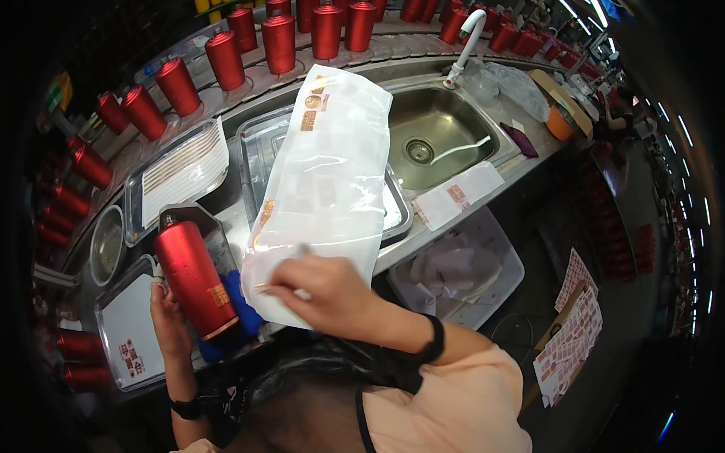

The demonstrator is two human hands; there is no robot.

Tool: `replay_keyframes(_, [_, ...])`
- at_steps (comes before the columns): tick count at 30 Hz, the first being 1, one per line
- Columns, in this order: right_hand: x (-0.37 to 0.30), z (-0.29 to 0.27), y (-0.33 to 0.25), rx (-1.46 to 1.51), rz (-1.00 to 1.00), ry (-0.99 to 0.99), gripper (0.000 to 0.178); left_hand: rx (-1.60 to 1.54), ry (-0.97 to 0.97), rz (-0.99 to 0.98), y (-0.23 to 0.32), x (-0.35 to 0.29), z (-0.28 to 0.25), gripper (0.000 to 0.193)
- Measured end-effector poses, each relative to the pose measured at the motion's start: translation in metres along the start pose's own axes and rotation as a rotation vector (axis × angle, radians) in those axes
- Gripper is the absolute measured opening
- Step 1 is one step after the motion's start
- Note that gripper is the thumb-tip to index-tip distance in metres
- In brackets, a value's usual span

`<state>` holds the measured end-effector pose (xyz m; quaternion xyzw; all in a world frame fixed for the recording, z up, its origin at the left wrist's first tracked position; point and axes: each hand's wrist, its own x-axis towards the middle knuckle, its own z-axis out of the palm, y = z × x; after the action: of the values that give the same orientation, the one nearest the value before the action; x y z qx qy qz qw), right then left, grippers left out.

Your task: Applying and smoothing labels onto red liquor bottles using a hand tool.

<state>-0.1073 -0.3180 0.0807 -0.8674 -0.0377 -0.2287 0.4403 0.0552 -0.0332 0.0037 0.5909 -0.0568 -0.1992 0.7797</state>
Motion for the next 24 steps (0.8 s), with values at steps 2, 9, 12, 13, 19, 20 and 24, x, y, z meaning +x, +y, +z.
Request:
replay_keyframes(2, [-0.040,-0.038,0.017,-0.085,0.272,0.115,0.010,0.020,-0.008,-0.012,-0.004,-0.004,-0.009,0.054])
replay_keyframes(9, [-0.202,-0.128,0.183,-0.486,0.902,0.477,0.017,-0.092,-0.157,0.035,0.008,-0.003,0.010,0.045])
replay_keyframes(12, [-0.263,-0.150,0.259,-0.669,0.775,0.529,0.026,-0.082,-0.175,0.041,0.010,0.000,0.020,0.045])
replay_keyframes(13, [-0.273,-0.157,0.271,-0.710,0.850,0.571,0.027,-0.081,-0.174,0.047,0.008,0.004,0.016,0.045])
replay_keyframes(19, [-0.199,-0.198,0.239,-0.698,0.892,0.689,0.018,-0.084,-0.058,0.075,-0.002,-0.001,0.009,0.044])
replay_keyframes(20, [-0.185,-0.201,0.234,-0.679,0.848,0.710,0.017,-0.079,-0.052,0.074,-0.001,-0.002,0.011,0.044])
replay_keyframes(24, [-0.141,-0.216,0.213,-0.531,0.687,0.718,0.021,-0.067,-0.001,0.100,-0.003,-0.002,0.007,0.037])
